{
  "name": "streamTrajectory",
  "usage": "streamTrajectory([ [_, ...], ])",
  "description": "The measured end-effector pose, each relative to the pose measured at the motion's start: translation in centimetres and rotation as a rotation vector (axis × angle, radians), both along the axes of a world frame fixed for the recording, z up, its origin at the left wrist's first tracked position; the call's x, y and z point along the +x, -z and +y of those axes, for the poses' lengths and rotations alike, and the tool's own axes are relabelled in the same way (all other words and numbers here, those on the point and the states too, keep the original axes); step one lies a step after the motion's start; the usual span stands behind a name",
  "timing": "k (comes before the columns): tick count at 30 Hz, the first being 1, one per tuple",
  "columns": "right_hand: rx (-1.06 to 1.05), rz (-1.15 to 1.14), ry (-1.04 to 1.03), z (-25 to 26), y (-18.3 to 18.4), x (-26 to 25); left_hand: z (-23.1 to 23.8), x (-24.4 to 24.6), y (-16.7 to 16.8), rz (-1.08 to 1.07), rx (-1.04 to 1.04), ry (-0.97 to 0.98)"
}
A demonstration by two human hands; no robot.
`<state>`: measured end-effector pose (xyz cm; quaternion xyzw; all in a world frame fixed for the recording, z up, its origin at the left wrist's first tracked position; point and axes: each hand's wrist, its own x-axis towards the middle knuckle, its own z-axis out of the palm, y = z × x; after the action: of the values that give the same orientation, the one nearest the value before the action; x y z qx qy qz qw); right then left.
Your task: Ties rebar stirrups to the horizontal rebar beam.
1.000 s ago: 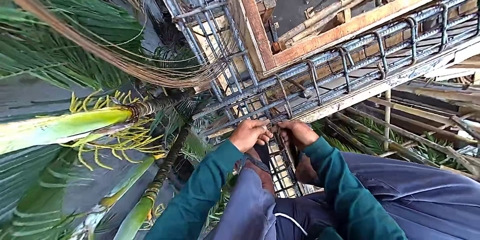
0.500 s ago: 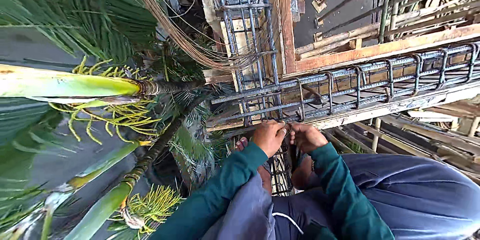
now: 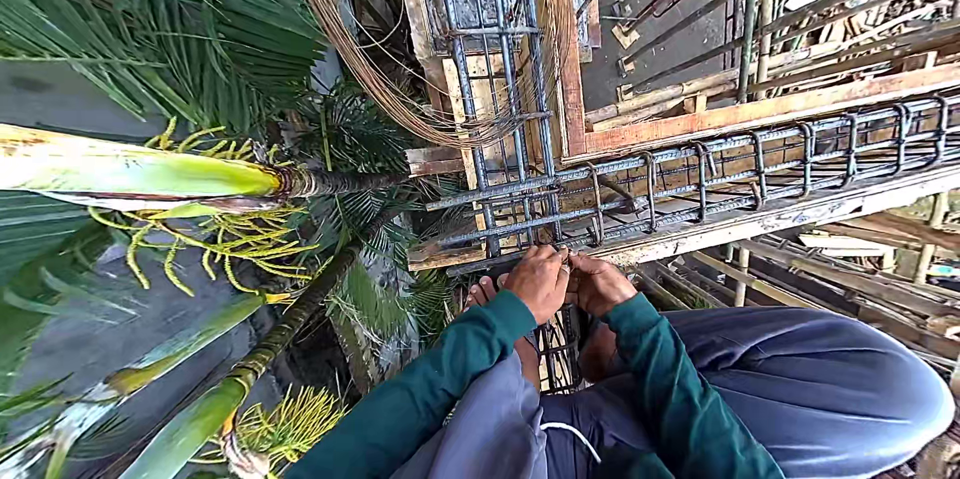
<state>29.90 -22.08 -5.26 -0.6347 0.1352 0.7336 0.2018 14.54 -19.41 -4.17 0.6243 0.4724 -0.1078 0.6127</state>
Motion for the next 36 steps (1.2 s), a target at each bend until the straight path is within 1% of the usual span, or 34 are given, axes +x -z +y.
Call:
streamTrajectory([
  [3,0.009,0.081,0.075,0.0,-0.4,-0.1,0.5,0.5,-0.3,0.08,0.121,0.109],
  [5,0.036,0.139,0.145,-0.3,-0.5,-0.1,0.7,0.9,-0.2,0.094,0.202,0.153],
  [7,0.039,0.144,0.252,-0.4,-0.3,-0.1,1.0,1.1,-0.1,0.088,0.233,0.172],
  [9,0.017,0.116,0.332,-0.1,-0.3,-0.5,1.0,1.2,-0.1,0.081,0.212,0.155],
  [12,0.026,0.069,0.28,-0.4,-0.5,-1.5,0.6,0.0,0.1,0.044,0.158,0.037],
  [15,0.046,0.025,0.176,-0.2,-0.8,-1.0,1.4,0.2,0.1,-0.009,0.206,-0.004],
  [17,0.068,0.074,0.144,0.1,-0.5,-0.4,2.4,0.6,-0.7,0.034,0.174,0.016],
  [19,0.058,0.167,0.19,0.3,-0.5,-0.2,3.4,1.0,-2.0,0.096,0.168,0.034],
  [21,0.024,0.236,0.227,0.4,-0.3,0.1,4.3,1.9,-3.2,0.135,0.217,0.123],
  [23,0.013,0.208,0.189,0.6,-0.6,0.2,4.8,2.9,-3.6,0.194,0.206,0.308],
  [25,0.024,0.199,0.144,0.4,-0.6,0.4,5.1,3.8,-3.1,0.279,0.159,0.505],
  [27,0.039,0.224,0.112,0.2,-0.3,0.7,5.3,3.8,-2.3,0.278,0.153,0.612],
  [32,0.098,0.287,0.004,0.2,0.2,1.5,6.5,3.4,-1.5,0.256,0.203,0.734],
  [36,0.104,0.284,-0.052,0.3,0.3,1.9,6.3,3.4,-1.5,0.263,0.269,0.754],
])
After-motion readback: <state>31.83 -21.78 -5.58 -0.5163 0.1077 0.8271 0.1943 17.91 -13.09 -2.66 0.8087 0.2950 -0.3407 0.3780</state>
